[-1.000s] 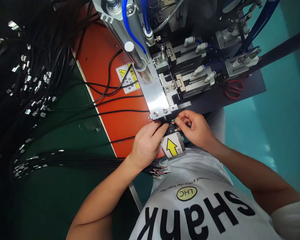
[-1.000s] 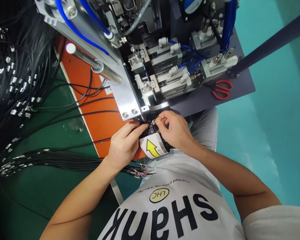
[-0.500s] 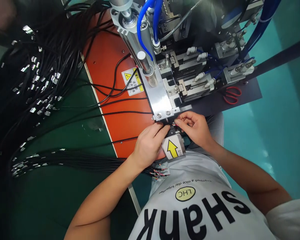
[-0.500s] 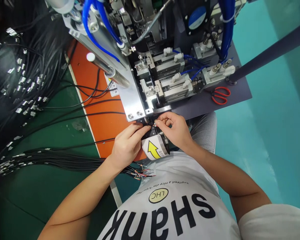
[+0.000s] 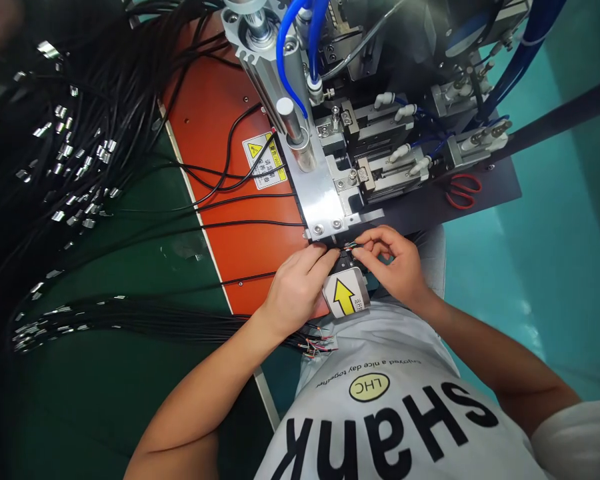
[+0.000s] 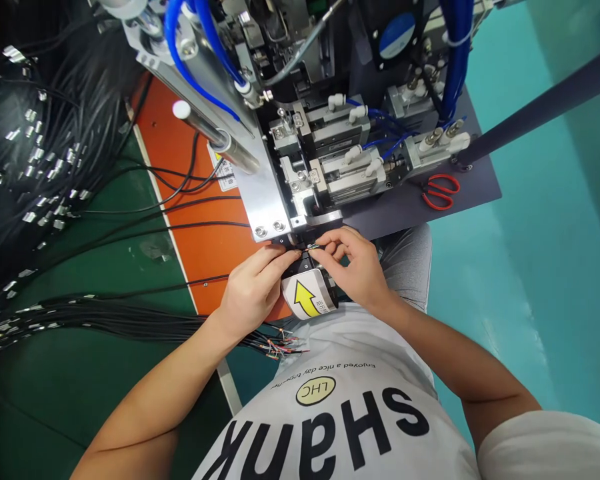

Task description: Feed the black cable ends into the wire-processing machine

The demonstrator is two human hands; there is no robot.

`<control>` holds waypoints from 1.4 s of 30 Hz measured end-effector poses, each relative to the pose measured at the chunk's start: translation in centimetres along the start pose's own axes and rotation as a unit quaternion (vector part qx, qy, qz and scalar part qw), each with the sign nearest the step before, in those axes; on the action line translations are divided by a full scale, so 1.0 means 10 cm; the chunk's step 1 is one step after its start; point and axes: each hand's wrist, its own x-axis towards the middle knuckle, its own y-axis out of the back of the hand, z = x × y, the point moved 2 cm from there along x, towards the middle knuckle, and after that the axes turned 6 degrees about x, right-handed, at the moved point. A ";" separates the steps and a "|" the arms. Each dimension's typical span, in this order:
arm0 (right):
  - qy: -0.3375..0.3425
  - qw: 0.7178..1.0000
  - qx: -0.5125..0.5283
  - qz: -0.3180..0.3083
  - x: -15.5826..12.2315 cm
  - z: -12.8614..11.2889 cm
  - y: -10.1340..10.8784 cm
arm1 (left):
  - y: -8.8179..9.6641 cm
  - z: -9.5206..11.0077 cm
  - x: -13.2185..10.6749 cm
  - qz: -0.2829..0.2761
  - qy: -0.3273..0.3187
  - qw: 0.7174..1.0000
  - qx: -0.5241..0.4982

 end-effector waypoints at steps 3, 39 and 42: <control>0.067 0.996 -0.056 0.006 -0.04 -0.03 -0.01 | 0.00 0.00 -0.01 -0.003 0.004 1.000 -0.003; -0.193 0.959 0.183 -0.096 0.15 0.09 -0.07 | -0.03 0.01 0.00 -0.002 -0.016 0.999 0.027; -0.184 0.963 0.169 -0.096 0.14 0.10 -0.06 | 0.03 0.03 -0.01 0.001 0.005 0.999 0.054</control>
